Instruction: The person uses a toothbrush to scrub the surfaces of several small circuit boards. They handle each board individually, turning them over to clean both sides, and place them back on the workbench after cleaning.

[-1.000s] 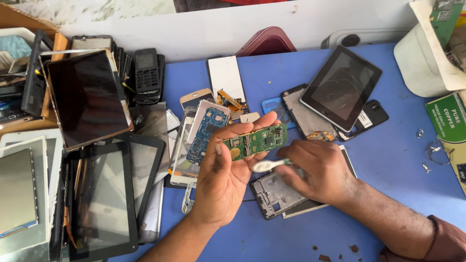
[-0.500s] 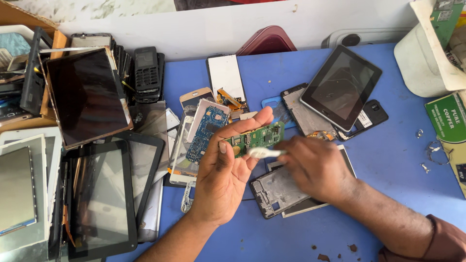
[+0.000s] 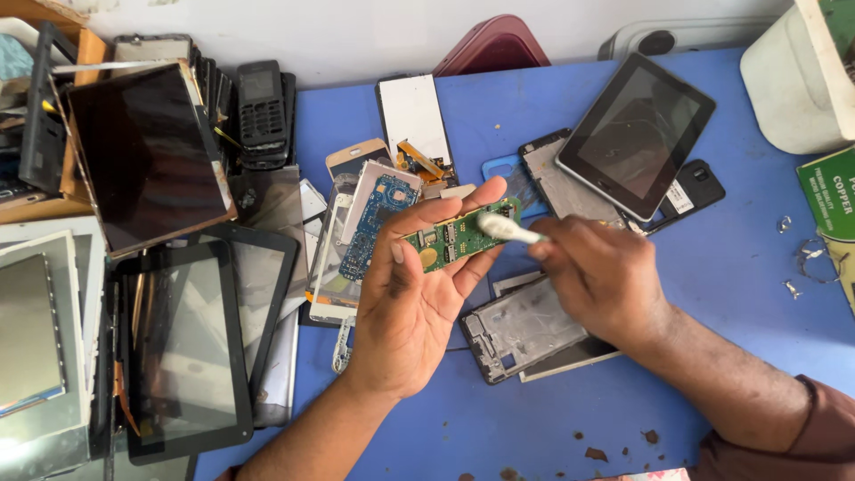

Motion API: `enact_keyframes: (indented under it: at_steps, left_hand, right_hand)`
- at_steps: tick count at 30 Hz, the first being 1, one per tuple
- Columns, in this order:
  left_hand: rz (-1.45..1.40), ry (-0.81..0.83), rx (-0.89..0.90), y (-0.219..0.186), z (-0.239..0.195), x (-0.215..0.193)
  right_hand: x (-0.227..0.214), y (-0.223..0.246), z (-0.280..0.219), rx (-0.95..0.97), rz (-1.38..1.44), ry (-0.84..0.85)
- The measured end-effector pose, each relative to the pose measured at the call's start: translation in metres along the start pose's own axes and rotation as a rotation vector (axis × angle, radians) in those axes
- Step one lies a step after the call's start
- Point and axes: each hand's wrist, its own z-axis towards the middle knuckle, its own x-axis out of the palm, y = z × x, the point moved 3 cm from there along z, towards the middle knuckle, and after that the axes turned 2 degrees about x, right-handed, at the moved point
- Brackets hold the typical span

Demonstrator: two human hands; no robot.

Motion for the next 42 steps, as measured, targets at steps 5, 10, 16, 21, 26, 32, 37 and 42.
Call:
enact_keyframes:
  at_steps: [5, 10, 16, 21, 26, 32, 37, 42]
  left_hand:
    - [0.043, 0.024, -0.015, 0.002, 0.0, 0.002]
    - [0.07, 0.045, -0.012, 0.002, -0.002, 0.002]
    - [0.122, 0.1, 0.002, 0.003, -0.004, 0.005]
    - [0.12, 0.091, 0.001, 0.004, -0.004, 0.005]
    - [0.077, 0.079, -0.062, 0.006, -0.004, 0.004]
    - [0.05, 0.034, -0.109, 0.004, -0.001, 0.005]
    - [0.148, 0.075, -0.079, 0.004, 0.002, 0.009]
    - [0.29, 0.113, -0.092, 0.0, 0.001, 0.01]
  right_hand:
    - [0.003, 0.0, -0.003, -0.082, 0.039, 0.076]
    - [0.004, -0.007, -0.008, 0.103, 0.003, 0.017]
    - [0.002, 0.008, -0.011, -0.218, 0.003, 0.049]
    - [-0.001, 0.012, -0.007, -0.154, 0.031, 0.04]
    - [0.0, 0.01, -0.007, -0.114, 0.012, 0.024]
    - [-0.003, 0.006, -0.004, -0.021, 0.023, -0.027]
    - [-0.003, 0.002, -0.005, 0.108, 0.044, -0.024]
    - [0.001, 0.001, -0.01, 0.099, 0.092, 0.025]
